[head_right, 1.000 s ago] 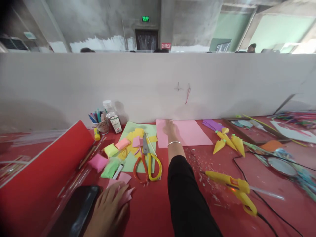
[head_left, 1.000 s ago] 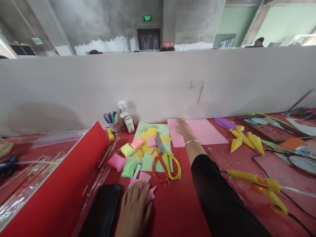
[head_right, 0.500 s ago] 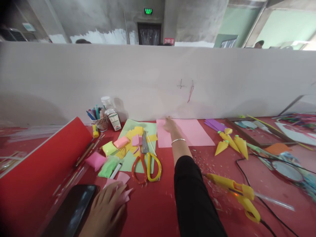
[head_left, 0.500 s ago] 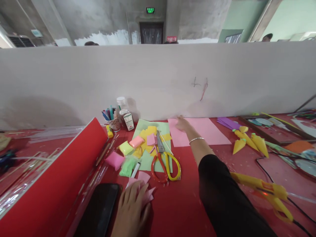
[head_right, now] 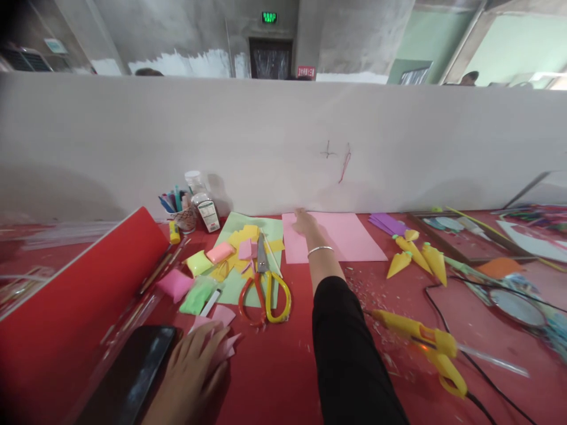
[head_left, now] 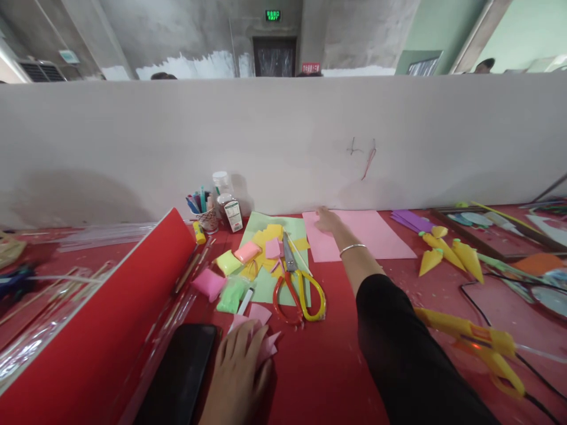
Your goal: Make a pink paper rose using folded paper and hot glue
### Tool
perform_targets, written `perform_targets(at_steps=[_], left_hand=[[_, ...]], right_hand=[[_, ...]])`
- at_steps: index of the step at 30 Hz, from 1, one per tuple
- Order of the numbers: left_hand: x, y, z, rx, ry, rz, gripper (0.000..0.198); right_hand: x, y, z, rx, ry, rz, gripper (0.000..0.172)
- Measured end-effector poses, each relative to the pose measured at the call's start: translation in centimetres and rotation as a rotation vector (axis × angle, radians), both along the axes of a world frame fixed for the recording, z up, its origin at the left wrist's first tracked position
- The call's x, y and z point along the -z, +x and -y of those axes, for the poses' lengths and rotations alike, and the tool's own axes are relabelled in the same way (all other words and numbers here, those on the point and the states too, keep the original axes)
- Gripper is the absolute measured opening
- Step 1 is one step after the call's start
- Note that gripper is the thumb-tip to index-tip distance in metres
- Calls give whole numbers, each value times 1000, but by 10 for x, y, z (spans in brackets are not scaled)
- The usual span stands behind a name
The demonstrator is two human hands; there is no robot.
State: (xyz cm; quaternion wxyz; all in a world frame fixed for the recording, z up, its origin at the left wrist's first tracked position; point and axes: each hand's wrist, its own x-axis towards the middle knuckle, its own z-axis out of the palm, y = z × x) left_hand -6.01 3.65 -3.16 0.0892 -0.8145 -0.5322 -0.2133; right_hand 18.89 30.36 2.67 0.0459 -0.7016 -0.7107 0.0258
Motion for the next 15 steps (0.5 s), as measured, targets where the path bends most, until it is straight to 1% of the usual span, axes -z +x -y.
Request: perform_targets(at_steps=[3, 9, 15], left_hand=[[1, 0, 0, 7, 10, 3, 34], [-1, 0, 1, -7, -74, 12, 35], [-1, 1, 0, -29, -100, 33, 34]], right_hand=[[-1, 1, 0, 4, 0, -8, 30], [-1, -6, -3, 10, -10, -13, 30], [-2, -9, 7, -17, 2, -17, 29]])
